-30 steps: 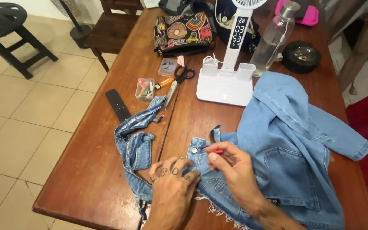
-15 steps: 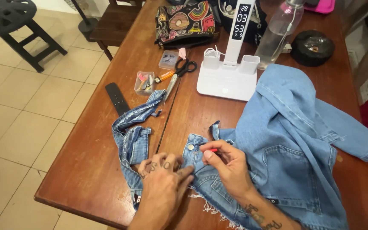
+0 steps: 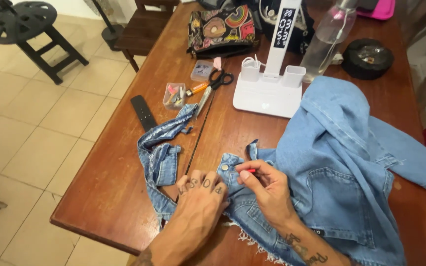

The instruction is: Marking a denim jacket with a red marker for alterations

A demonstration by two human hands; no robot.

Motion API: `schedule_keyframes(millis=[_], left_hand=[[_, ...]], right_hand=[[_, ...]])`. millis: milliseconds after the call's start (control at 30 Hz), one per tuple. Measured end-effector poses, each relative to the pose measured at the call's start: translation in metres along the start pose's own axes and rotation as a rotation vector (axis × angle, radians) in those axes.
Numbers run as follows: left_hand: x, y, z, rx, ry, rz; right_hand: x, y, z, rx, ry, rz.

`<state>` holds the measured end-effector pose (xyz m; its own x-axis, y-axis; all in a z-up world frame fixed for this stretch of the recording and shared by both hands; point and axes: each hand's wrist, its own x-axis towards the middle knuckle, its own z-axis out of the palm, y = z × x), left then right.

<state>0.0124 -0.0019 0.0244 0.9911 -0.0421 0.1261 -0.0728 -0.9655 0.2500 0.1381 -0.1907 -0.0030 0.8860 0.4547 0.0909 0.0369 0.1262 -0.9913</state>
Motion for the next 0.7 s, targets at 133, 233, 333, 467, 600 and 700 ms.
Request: schedule_keyframes(millis=[133,233,333,467,600,700], left_hand=[[0.006,0.002,-0.046,-0.355,0.009,0.005],[0.013,-0.010,-0.054,-0.442,-0.071,-0.070],[0.015,-0.010,-0.057,-0.548,-0.261,-0.168],[0.032,-0.002,-0.074,-0.456,-0.453,-0.278],[0.037,-0.008,-0.064,-0.347,-0.482,-0.212],[0.034,-0.014,-0.079,-0.410,-0.612,-0.315]], right_hand=[[-0.001,0.008,0.000,0.095,0.040,-0.001],[0.004,0.004,0.001,0.110,0.085,-0.016],[-0.001,0.000,0.000,0.104,0.023,-0.051],[0.000,0.002,0.000,0.124,0.026,-0.066],[0.001,0.001,-0.003,0.070,0.027,-0.082],[0.001,0.009,-0.009,0.114,0.008,-0.076]])
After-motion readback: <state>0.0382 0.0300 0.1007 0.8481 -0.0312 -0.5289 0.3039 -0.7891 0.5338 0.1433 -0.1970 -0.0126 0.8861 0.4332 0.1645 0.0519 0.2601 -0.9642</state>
